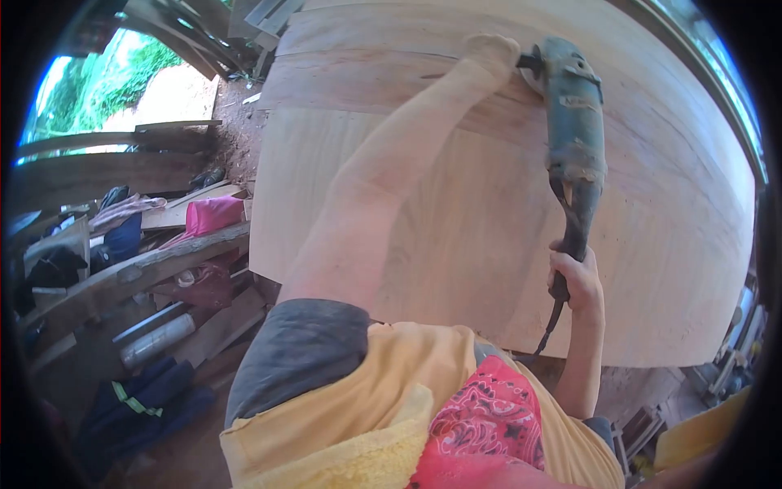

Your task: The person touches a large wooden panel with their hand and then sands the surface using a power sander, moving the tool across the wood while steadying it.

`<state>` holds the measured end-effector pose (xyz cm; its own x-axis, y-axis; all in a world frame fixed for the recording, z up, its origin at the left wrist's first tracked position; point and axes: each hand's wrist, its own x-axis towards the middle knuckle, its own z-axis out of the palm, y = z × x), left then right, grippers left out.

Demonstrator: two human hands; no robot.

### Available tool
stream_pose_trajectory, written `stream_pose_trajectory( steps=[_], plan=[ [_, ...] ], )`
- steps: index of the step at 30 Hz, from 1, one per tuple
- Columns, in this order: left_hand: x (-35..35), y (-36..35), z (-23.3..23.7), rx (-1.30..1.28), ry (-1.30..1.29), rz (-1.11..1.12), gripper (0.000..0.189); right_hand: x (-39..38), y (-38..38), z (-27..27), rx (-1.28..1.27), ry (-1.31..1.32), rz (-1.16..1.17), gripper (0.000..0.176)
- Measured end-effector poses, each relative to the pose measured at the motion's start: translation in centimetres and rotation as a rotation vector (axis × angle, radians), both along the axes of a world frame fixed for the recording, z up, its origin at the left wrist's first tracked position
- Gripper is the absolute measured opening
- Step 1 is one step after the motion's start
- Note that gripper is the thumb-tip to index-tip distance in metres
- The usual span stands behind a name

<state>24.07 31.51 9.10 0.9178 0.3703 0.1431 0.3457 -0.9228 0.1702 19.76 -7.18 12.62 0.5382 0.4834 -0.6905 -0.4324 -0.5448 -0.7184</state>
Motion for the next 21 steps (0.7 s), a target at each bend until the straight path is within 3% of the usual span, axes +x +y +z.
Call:
stream_pose_trajectory(
  steps=[5,14,21],
  plan=[
    [-4.5,6.9,-1.1,-0.013,-0.045,-0.018,0.018,-1.1,5.6,0.0,0.043,-0.005,0.087,0.031],
    [-22.3,27.3,-0.5,0.035,0.132,0.417,0.025,-5.6,28.5,-1.1,0.065,-0.018,0.451,0.030],
    [-27.9,37.0,1.1,-0.023,0.211,0.580,0.026,-6.0,41.1,-1.2,0.065,-0.083,0.565,0.030]
  ],
)
